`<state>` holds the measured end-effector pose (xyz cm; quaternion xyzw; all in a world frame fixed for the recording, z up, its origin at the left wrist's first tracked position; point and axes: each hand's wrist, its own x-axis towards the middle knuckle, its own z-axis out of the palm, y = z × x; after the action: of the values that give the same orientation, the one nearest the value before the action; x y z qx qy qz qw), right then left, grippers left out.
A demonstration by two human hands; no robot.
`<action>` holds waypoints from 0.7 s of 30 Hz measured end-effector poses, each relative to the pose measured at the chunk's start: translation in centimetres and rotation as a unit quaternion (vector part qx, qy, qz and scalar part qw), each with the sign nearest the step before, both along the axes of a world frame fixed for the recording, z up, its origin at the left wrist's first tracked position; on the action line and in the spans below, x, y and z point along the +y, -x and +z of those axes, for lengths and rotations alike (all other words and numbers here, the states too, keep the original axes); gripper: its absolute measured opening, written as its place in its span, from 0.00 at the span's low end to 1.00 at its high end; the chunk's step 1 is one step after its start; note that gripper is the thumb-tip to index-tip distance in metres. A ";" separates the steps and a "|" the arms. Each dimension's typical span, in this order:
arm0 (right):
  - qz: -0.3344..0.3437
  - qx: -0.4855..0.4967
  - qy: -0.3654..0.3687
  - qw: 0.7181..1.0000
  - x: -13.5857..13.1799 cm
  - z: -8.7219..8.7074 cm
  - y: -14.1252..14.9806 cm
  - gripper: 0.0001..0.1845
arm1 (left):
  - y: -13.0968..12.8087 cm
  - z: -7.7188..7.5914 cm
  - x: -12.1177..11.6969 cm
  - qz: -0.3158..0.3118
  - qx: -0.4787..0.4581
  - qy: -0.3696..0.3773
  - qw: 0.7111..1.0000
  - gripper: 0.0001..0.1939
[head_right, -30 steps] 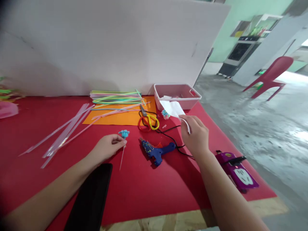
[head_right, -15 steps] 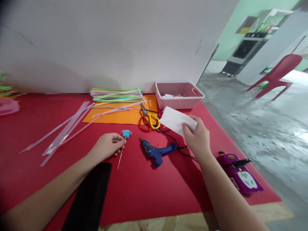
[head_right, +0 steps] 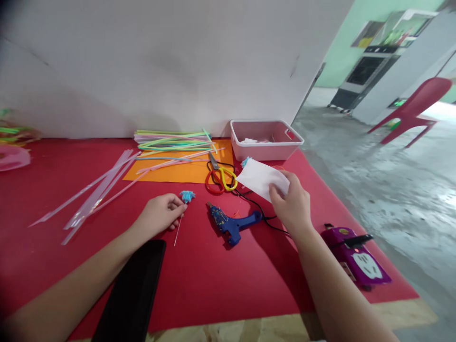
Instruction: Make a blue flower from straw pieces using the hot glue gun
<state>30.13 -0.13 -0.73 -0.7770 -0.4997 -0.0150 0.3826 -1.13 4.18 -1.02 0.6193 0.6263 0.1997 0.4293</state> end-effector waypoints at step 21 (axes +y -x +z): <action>0.007 -0.005 -0.026 1.000 -0.3 0.1 0.6 0.19 | 0.6 -0.6 -0.4 0.032 -0.048 -0.050 0.997 0.07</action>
<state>29.48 -0.42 -0.62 -0.7633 -0.5064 -0.0285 0.4001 -1.70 3.75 -1.62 0.6094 0.6138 0.2735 0.4208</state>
